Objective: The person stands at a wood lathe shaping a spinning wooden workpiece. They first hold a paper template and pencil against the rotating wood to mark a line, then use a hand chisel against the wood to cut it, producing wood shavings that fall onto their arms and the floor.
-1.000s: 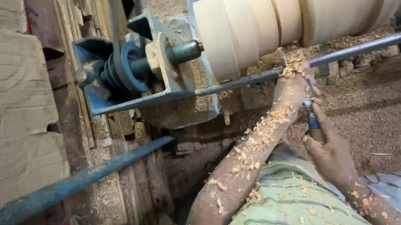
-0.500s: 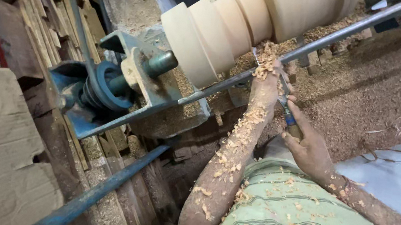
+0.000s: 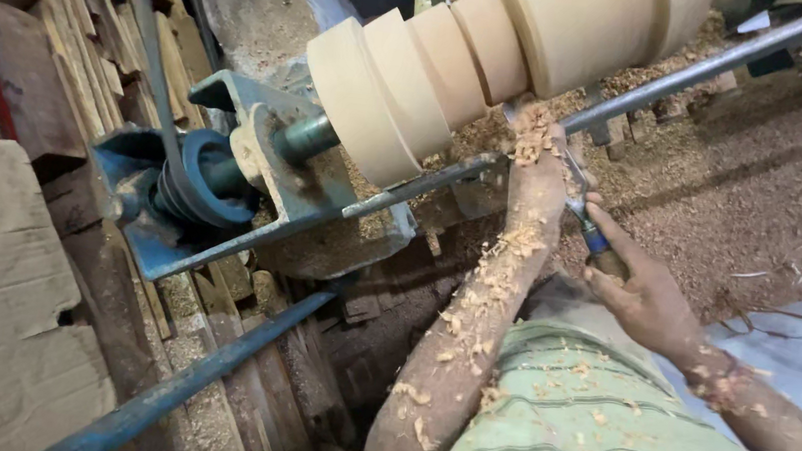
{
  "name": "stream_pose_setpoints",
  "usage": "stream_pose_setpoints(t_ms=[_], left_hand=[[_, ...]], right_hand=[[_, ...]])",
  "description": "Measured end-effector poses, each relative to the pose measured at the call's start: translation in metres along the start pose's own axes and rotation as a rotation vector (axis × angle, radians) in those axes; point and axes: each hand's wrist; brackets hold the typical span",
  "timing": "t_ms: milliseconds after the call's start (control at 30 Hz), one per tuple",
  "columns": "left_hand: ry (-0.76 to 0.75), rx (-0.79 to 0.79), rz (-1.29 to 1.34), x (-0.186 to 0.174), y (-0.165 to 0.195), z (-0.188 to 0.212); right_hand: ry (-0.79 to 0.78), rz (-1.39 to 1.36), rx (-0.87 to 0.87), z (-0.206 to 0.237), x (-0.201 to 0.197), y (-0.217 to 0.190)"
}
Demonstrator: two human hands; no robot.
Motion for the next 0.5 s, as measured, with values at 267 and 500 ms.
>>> stream_pose_setpoints(t_ms=[267,500], left_hand=[[0.075,0.01,0.109,0.022,-0.015,-0.001],[0.096,0.084,0.113,0.026,-0.019,0.003]], right_hand=[[-0.07,-0.024,-0.099,-0.003,-0.031,0.022],[-0.254,0.116,0.213,0.003,-0.044,0.016]])
Point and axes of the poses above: each hand's wrist, its own z-axis away from the middle knuckle, its own x-axis out of the palm, y = z × x, and after that the axes turned 15 degrees about z, right-handed
